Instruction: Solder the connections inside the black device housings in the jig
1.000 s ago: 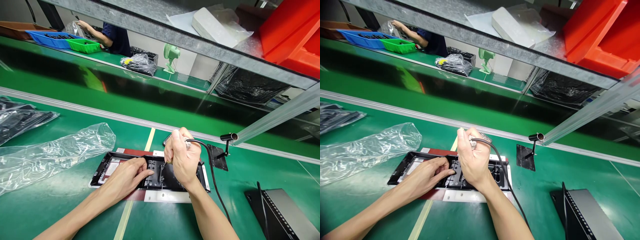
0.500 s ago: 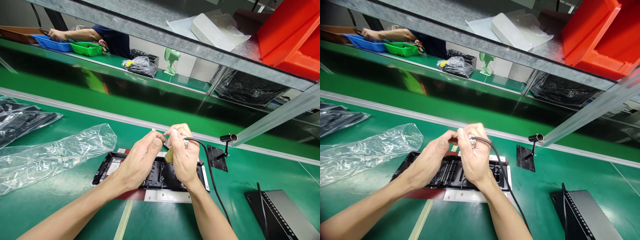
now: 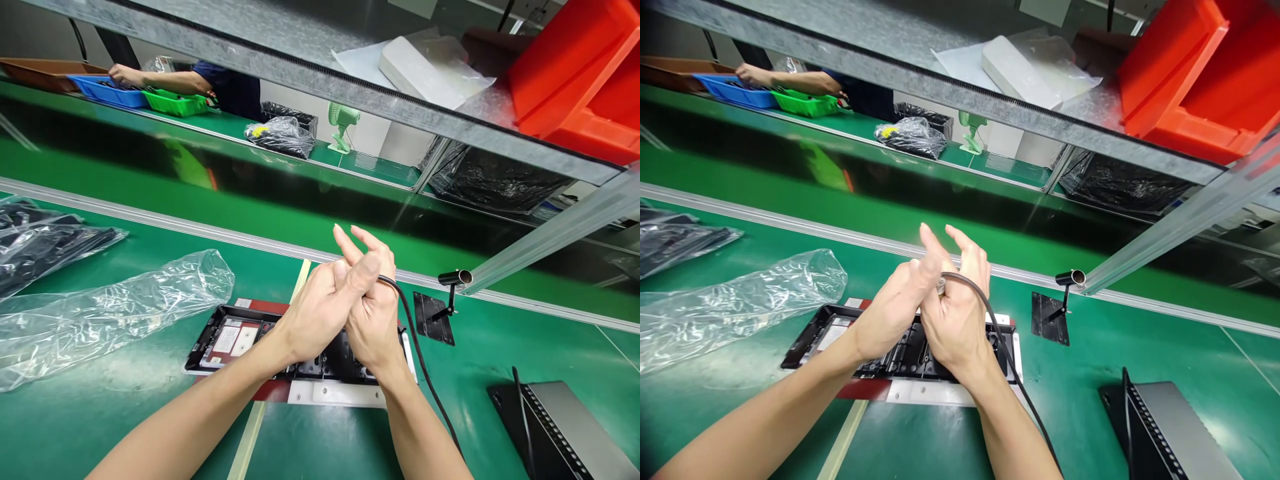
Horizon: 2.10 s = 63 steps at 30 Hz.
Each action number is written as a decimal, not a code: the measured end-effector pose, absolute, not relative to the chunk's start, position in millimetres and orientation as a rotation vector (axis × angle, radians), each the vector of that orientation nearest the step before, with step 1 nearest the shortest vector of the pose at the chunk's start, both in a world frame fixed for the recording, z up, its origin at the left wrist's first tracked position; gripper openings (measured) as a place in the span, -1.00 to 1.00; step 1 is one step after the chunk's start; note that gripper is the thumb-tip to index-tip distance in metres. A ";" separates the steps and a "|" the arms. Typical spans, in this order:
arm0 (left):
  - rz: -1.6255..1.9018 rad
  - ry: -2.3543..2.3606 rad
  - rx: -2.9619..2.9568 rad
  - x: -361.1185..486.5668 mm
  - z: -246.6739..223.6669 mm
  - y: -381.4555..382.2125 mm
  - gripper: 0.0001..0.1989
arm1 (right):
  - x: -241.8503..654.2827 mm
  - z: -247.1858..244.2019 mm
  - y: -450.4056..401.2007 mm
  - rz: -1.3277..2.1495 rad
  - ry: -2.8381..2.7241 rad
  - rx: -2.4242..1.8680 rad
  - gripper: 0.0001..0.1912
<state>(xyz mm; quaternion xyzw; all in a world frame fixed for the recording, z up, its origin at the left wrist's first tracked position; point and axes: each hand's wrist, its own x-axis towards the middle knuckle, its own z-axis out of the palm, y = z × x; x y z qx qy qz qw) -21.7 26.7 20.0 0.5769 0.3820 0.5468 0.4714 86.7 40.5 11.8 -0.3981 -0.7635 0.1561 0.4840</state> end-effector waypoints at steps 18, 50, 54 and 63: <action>1.350 0.729 1.384 -13.3 23.7 32.5 -0.56 | 92.1 17.6 42.3 0.253 -1.941 -1.016 -0.60; 1.507 0.816 1.410 -4.0 17.1 33.2 -0.57 | 89.1 5.6 50.1 0.689 -1.776 -0.740 -0.81; 1.568 0.786 1.476 -5.0 18.1 33.7 -0.58 | 87.3 5.6 51.0 0.702 -1.756 -0.685 -0.81; 1.601 0.801 1.471 -4.7 8.8 35.2 -0.55 | 86.6 7.3 51.3 0.667 -1.758 -0.639 -0.80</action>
